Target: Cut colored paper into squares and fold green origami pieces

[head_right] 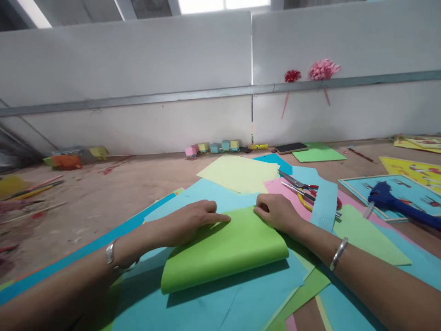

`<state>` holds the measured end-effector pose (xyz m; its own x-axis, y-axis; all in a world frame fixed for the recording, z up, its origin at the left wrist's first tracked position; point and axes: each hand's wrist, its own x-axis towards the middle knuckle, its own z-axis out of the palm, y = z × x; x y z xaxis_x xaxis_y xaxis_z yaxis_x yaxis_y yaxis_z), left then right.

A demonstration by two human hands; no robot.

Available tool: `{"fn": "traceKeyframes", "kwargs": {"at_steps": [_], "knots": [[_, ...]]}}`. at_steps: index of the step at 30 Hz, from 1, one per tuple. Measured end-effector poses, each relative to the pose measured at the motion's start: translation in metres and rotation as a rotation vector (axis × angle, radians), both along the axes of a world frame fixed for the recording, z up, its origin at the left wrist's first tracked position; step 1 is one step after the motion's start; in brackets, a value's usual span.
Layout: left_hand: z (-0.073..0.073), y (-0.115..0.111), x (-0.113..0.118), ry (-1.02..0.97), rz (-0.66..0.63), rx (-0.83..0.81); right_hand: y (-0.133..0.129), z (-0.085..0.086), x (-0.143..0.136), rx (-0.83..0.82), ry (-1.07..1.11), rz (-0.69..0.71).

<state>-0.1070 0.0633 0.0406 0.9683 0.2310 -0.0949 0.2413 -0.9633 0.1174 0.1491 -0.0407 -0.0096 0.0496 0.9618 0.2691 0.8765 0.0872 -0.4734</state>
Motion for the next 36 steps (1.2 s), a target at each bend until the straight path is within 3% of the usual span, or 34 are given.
{"fn": "traceKeyframes", "kwargs": {"at_steps": [3, 5, 10, 15, 20, 30, 34, 36], "knots": [[0.009, 0.000, 0.014, 0.142, -0.002, -0.077, 0.000, 0.000, 0.000, 0.001, -0.006, 0.002], [0.006, 0.003, 0.024, 0.111, 0.078, -0.161, 0.000, 0.000, 0.000, -0.002, -0.013, 0.000], [-0.026, 0.000, 0.041, -0.218, 0.179, -0.197, -0.002, 0.000, 0.000, -0.008, -0.035, 0.007], [-0.045, -0.005, 0.043, -0.437, -0.185, -0.333, 0.000, -0.002, 0.002, -0.030, -0.075, 0.008], [-0.038, -0.007, 0.040, -0.223, -0.355, -0.252, -0.001, -0.002, 0.002, -0.024, -0.060, 0.013], [-0.029, -0.012, 0.035, -0.029, -0.350, -0.115, -0.002, 0.000, 0.000, 0.006, 0.002, -0.030], [-0.027, -0.013, 0.035, -0.004, -0.346, -0.100, -0.008, 0.014, -0.004, 0.133, -0.003, -0.133], [-0.028, -0.013, 0.036, -0.009, -0.343, -0.101, -0.014, 0.028, -0.011, 0.207, 0.032, -0.076]]}}
